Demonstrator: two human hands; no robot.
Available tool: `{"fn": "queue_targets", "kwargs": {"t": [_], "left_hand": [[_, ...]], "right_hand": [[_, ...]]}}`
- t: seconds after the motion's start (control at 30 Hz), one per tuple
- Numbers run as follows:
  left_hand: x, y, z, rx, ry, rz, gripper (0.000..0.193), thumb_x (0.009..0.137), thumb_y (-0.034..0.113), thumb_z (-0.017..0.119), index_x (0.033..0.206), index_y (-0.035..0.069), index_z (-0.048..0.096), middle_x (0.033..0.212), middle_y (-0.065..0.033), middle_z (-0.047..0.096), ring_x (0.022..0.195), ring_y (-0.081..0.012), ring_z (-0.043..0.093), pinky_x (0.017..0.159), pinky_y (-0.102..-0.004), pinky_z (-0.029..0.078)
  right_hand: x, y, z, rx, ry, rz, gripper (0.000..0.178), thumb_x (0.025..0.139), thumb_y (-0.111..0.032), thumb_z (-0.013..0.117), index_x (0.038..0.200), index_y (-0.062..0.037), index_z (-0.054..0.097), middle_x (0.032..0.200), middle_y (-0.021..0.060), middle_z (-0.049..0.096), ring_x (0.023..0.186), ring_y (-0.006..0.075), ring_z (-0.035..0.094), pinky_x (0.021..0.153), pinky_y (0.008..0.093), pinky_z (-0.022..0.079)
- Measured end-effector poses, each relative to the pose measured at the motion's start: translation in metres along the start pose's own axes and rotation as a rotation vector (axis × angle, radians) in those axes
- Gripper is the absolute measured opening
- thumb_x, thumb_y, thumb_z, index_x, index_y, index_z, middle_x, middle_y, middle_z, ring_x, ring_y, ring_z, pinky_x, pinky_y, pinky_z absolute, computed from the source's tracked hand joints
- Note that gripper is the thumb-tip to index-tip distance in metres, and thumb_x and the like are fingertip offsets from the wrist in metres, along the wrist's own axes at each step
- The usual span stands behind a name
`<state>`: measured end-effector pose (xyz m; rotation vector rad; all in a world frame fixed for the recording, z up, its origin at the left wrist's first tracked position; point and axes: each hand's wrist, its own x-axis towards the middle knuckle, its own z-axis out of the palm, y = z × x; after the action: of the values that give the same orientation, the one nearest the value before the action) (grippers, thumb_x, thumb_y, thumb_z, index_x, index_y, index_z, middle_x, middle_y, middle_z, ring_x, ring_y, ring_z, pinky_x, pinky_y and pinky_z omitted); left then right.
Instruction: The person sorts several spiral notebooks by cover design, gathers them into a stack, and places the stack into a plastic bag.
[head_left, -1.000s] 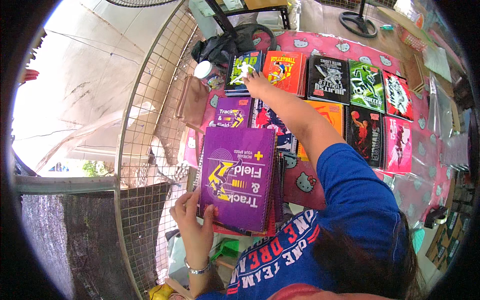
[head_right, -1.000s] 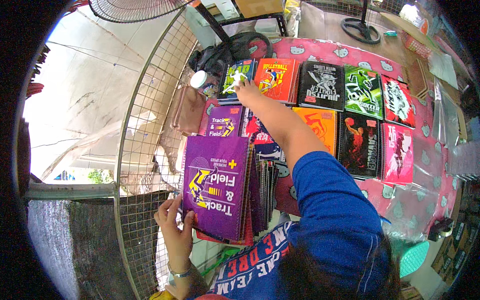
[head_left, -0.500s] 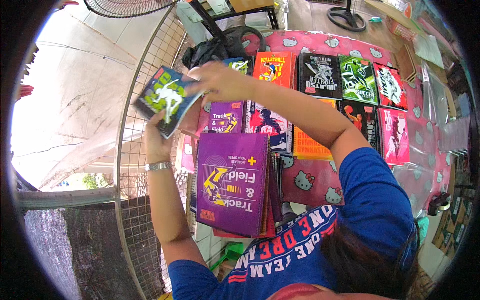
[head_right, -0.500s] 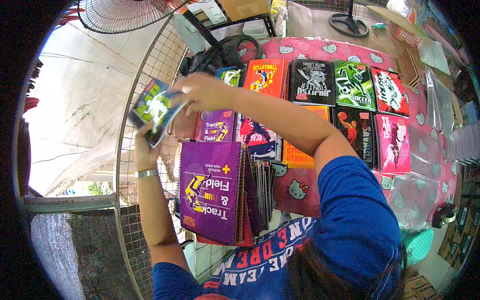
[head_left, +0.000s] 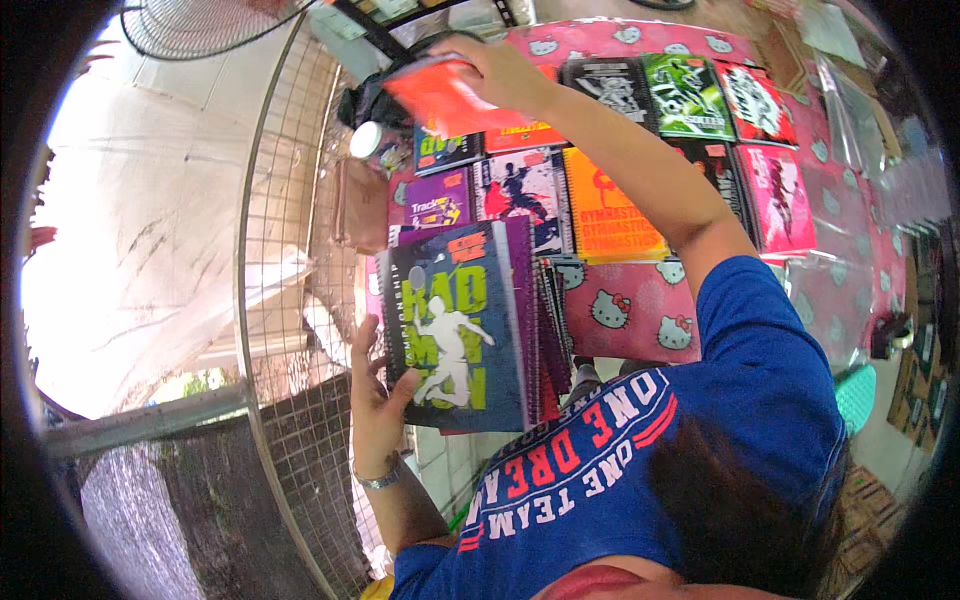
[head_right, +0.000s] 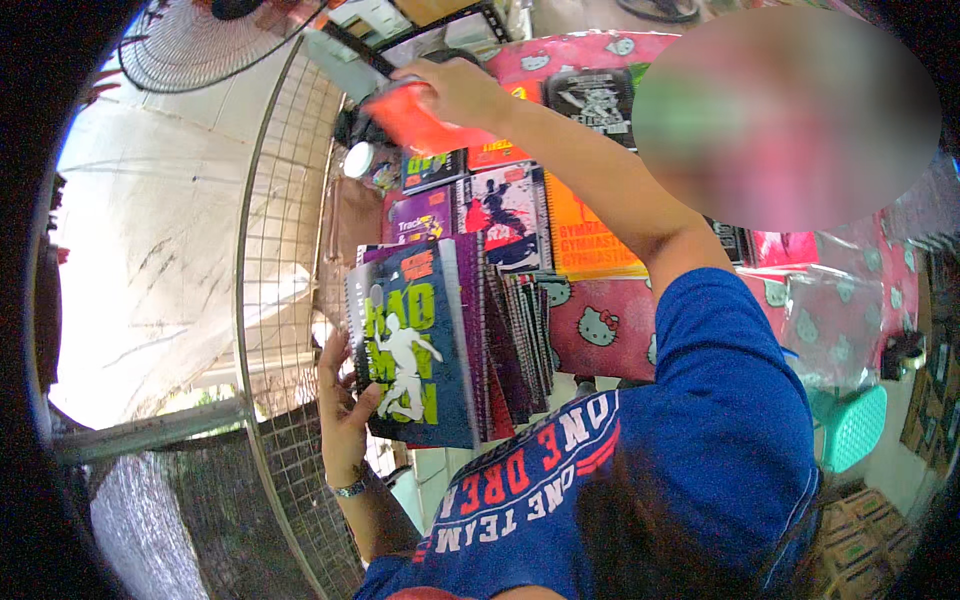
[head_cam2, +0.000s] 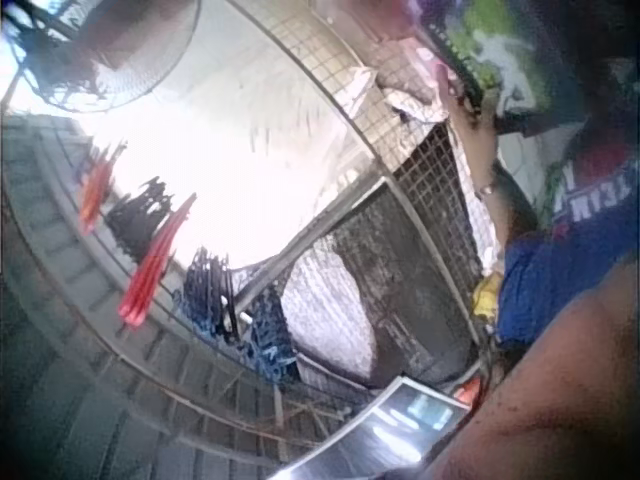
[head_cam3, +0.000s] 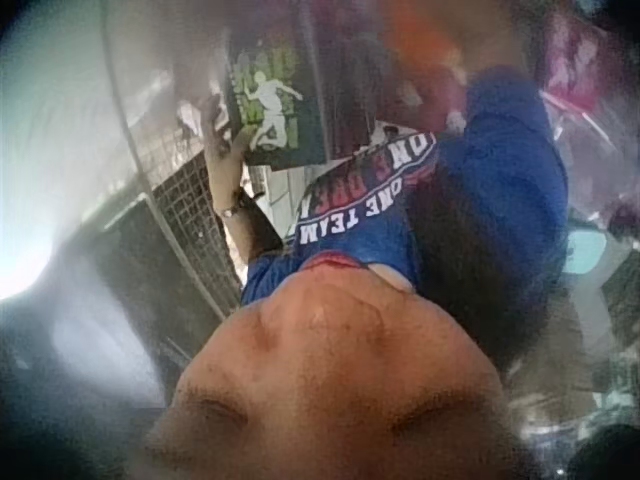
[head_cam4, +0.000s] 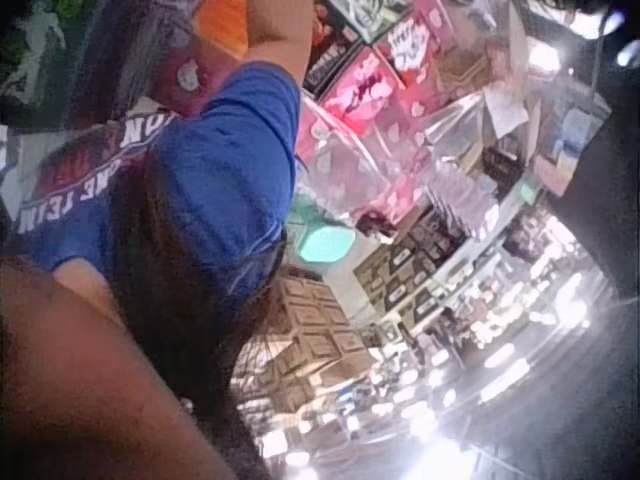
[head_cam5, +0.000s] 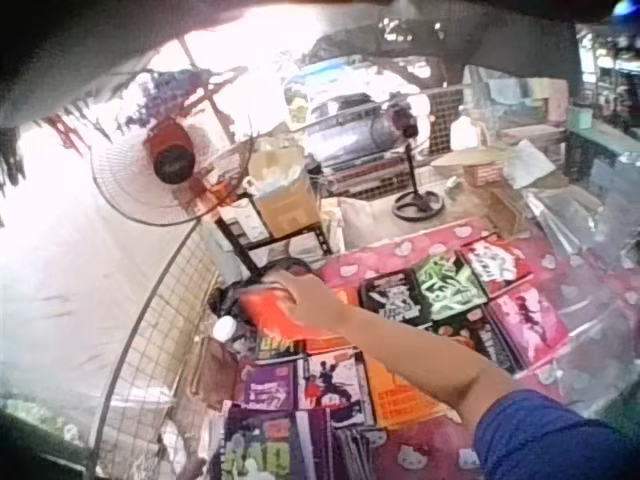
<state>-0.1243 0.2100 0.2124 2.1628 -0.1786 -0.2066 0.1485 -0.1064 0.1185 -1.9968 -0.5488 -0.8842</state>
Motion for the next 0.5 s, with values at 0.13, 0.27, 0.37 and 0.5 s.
{"fn": "queue_targets", "kwargs": {"t": [0.13, 0.27, 0.37, 0.5], "left_hand": [[-0.001, -0.012, -0.005, -0.171, -0.008, -0.039, 0.057, 0.084, 0.0, 0.055, 0.138, -0.002, 0.038, 0.135, -0.013, 0.047, 0.123, -0.0214, 0.043, 0.104, -0.0337, 0.034], [-0.012, -0.069, -0.038, -0.849, 0.067, -0.267, 0.063, 0.098, 0.04, 0.042, 0.146, 0.004, 0.022, 0.144, -0.0154, 0.037, 0.131, -0.0251, 0.039, 0.108, -0.042, 0.032], [-0.002, -0.021, -0.004, -0.541, 0.032, -0.009, 0.068, 0.095, 0.039, 0.049, 0.146, 0.004, 0.023, 0.146, -0.0156, 0.035, 0.133, -0.0242, 0.036, 0.109, -0.0386, 0.029], [0.006, -0.011, 0.01, -0.001, 0.009, 0.032, 0.059, 0.09, 0.009, 0.055, 0.144, 0.003, 0.031, 0.143, -0.0156, 0.039, 0.13, -0.023, 0.039, 0.108, -0.0367, 0.03]], "right_hand": [[-0.003, -0.113, -0.061, 0.409, -0.128, -0.244, 0.026, 0.08, 0.005, 0.058, 0.105, -0.0042, 0.061, 0.097, 0.0104, 0.064, 0.095, 0.0217, 0.062, 0.085, 0.0305, 0.05], [-0.043, -0.151, -0.043, 0.194, -0.693, -0.616, 0.04, 0.068, 0.005, 0.059, 0.106, -0.0073, 0.064, 0.113, 0.0086, 0.063, 0.114, 0.0251, 0.055, 0.103, 0.0405, 0.038], [-0.064, -0.121, -0.042, 0.419, -0.586, -0.472, 0.052, 0.068, 0.004, 0.059, 0.118, -0.0073, 0.059, 0.125, 0.0109, 0.057, 0.123, 0.0292, 0.048, 0.109, 0.0415, 0.033], [-0.102, 0.053, -0.081, -0.43, -0.502, 0.259, 0.066, 0.081, -0.026, 0.066, 0.14, -0.0136, 0.04, 0.145, 0.0137, 0.038, 0.131, 0.0333, 0.039, 0.104, 0.0453, 0.036]]}}
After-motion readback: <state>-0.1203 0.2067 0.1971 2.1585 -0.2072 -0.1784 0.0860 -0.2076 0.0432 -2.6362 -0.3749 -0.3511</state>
